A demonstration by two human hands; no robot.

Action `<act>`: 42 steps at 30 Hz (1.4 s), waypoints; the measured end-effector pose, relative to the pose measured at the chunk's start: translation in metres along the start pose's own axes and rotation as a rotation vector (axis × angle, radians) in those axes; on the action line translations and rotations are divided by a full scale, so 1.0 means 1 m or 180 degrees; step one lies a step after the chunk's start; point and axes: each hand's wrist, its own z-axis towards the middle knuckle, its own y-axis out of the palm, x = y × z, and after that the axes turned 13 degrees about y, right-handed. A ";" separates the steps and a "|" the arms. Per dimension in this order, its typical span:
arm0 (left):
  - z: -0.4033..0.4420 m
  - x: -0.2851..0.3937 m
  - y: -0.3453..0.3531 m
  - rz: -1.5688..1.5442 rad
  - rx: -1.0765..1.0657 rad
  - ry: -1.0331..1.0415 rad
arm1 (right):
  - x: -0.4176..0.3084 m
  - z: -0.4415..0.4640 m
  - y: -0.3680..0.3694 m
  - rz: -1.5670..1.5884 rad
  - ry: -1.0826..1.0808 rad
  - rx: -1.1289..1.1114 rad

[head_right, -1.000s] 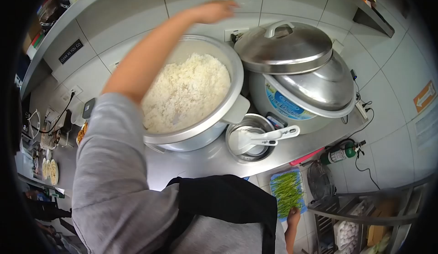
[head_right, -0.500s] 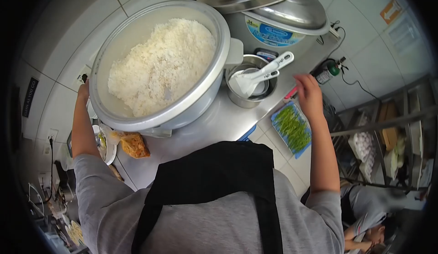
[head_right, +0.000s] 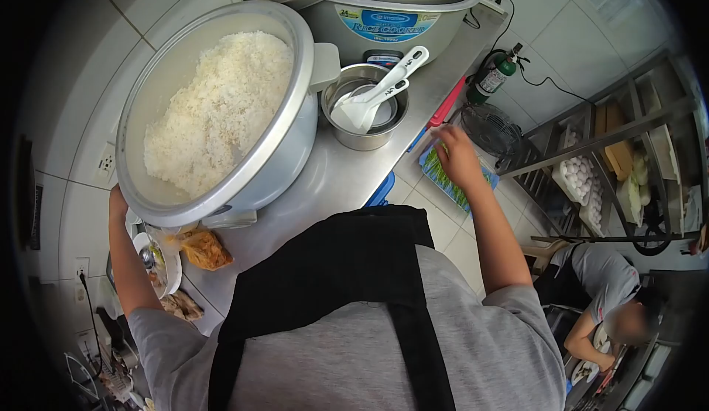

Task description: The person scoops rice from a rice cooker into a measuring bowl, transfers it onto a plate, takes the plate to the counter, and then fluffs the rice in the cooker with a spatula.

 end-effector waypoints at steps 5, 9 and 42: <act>-0.010 0.012 -0.027 0.1580 0.0072 0.0286 | 0.095 -0.103 0.044 0.0003 0.0780 -0.0425; 0.001 0.012 -0.033 0.1361 -0.0393 -0.0022 | 0.235 -0.227 0.097 -0.0383 0.1217 -0.1168; -0.181 0.522 0.182 -0.1561 -0.1359 0.3604 | 0.092 -0.722 0.124 -0.0132 0.5734 -0.1751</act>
